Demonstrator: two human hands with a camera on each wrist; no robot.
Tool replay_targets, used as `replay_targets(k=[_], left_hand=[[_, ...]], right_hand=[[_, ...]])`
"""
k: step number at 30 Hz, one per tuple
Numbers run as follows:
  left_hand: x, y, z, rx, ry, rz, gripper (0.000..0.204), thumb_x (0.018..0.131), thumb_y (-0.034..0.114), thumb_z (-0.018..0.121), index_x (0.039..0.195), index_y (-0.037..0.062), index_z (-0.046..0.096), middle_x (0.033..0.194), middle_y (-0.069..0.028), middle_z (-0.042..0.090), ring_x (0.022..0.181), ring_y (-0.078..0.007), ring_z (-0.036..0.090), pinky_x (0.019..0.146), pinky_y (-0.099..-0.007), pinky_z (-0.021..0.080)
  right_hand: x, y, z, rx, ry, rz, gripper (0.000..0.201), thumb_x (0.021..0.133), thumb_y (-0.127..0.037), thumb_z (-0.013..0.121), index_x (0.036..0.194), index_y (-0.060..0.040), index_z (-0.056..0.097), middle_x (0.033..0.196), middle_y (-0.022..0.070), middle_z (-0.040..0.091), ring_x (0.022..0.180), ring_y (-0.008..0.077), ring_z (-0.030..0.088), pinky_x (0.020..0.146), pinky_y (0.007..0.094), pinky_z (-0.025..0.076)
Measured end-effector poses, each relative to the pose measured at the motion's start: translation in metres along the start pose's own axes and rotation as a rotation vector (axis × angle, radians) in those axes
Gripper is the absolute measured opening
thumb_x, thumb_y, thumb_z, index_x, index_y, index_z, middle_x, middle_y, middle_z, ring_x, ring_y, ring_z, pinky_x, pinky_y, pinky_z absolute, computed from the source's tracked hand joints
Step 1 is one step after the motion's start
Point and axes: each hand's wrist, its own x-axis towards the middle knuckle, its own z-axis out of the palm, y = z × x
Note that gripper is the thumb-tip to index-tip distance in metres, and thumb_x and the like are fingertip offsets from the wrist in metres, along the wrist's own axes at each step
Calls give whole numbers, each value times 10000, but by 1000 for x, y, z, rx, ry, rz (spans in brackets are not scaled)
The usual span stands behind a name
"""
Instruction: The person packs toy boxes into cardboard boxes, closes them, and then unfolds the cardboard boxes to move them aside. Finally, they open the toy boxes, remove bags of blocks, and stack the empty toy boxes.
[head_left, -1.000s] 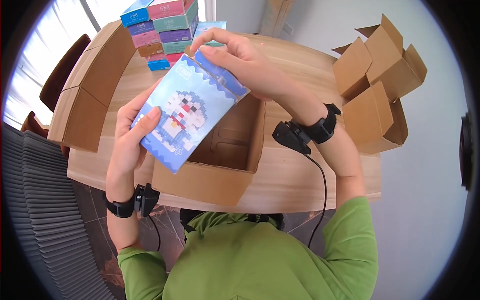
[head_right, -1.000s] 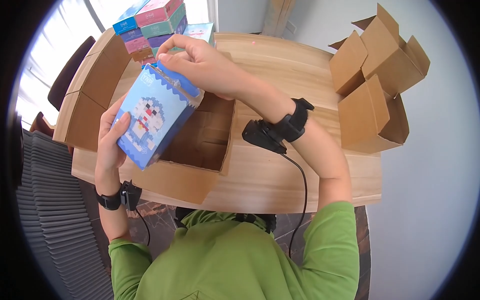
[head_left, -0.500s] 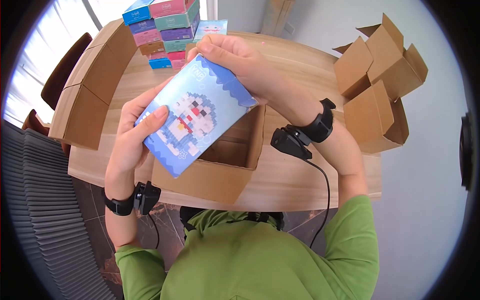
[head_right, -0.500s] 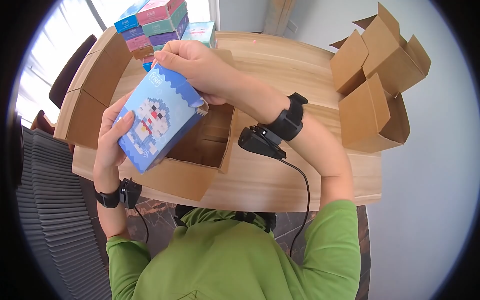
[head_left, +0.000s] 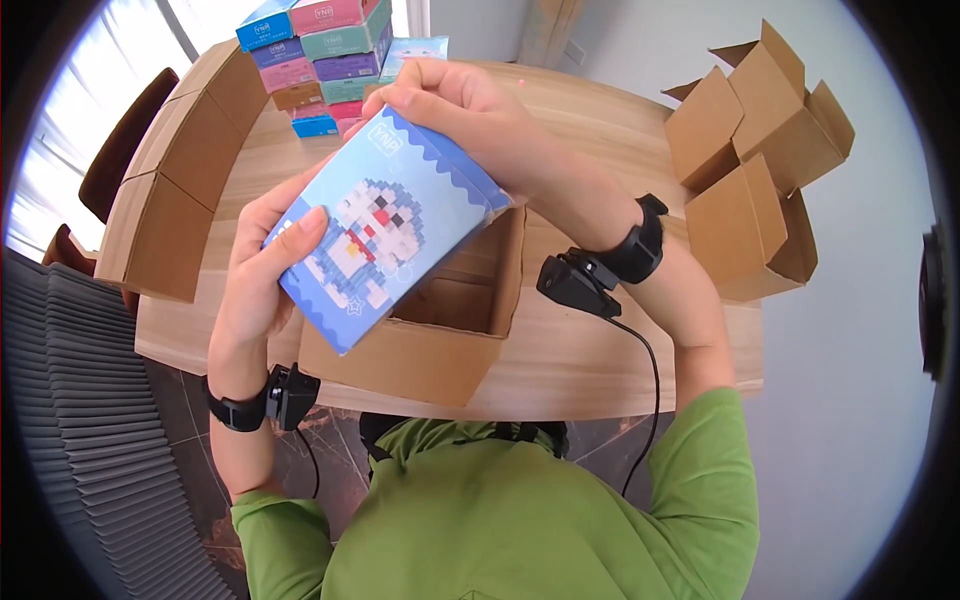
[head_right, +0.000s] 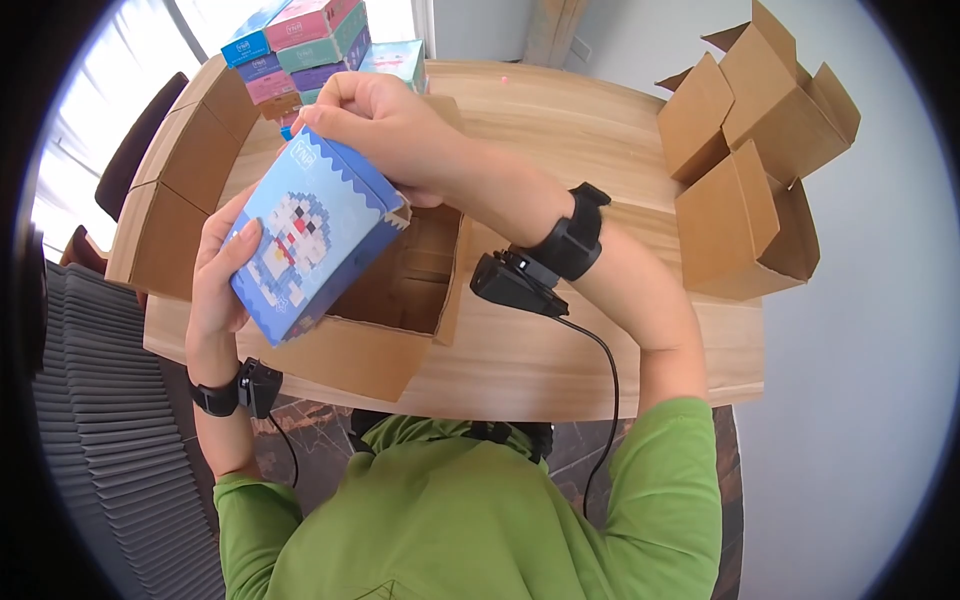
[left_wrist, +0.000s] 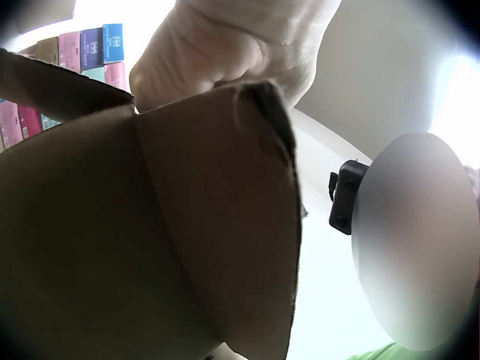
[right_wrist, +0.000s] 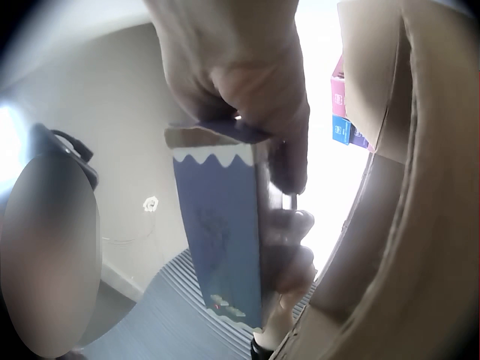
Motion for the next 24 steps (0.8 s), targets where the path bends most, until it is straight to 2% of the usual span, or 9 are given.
replay_targets(k=[2,5,8,11,14,17,20,21,24], left_hand=[[1,0,3,-16,24,-13,532,826,190,564,1256,-80,406,1104,-155,564,947,-142,585,799,-250,474],[1,-1,7,25,64,30,523,827,180,563,1258,-74,410,1110,-158,562,950,-141,583,799,-248,469],[-1,0,5,44,59,35,506,834,167,554,1260,-68,414,1114,-152,561,961,-135,573,806,-245,457],[-4,1,14,86,55,98,505,835,179,566,1255,-62,425,1122,-140,557,969,-134,562,815,-242,447],[-1,-9,14,88,240,226,488,845,172,567,1249,-63,426,1125,-129,551,976,-131,552,821,-240,442],[-2,-9,7,18,281,272,463,905,183,496,1305,-3,355,1177,-106,507,1038,-123,497,861,-254,421],[-5,-9,8,160,250,320,440,929,267,435,1291,22,383,1185,-104,497,1089,-149,465,902,-291,394],[-6,-8,7,198,229,329,437,936,295,413,1280,26,400,1183,-105,497,1102,-159,458,913,-303,385],[-17,6,-24,476,233,250,461,945,363,329,1233,27,457,1169,-104,509,1113,-189,459,935,-335,358]], right_hand=[[-4,-4,10,-41,190,10,193,884,-203,524,772,-47,498,866,72,597,691,64,539,524,203,444],[-6,-12,12,-9,253,136,263,884,-209,525,676,-54,483,792,54,583,696,63,528,536,205,424],[-9,-12,8,35,144,112,334,883,-226,530,610,-40,479,767,58,585,705,57,527,566,210,420],[-15,-10,8,-321,16,-44,261,880,-240,538,751,-12,535,843,96,599,744,78,551,626,226,440],[-21,-25,8,-860,31,-148,229,870,-217,552,949,-2,531,922,113,598,808,108,569,657,240,462],[-29,-14,22,-319,78,41,322,845,-193,583,1084,-8,472,960,117,587,839,147,588,672,258,479],[-26,-25,28,-247,85,137,526,903,-209,518,1354,-134,258,1132,111,552,1057,175,529,819,332,494],[-22,-32,24,-389,55,147,501,904,-168,509,1342,-121,272,1124,108,556,1018,177,554,798,310,499],[-7,-37,4,-722,-203,-67,435,815,-178,614,1149,9,409,915,123,600,810,142,600,641,259,485]])
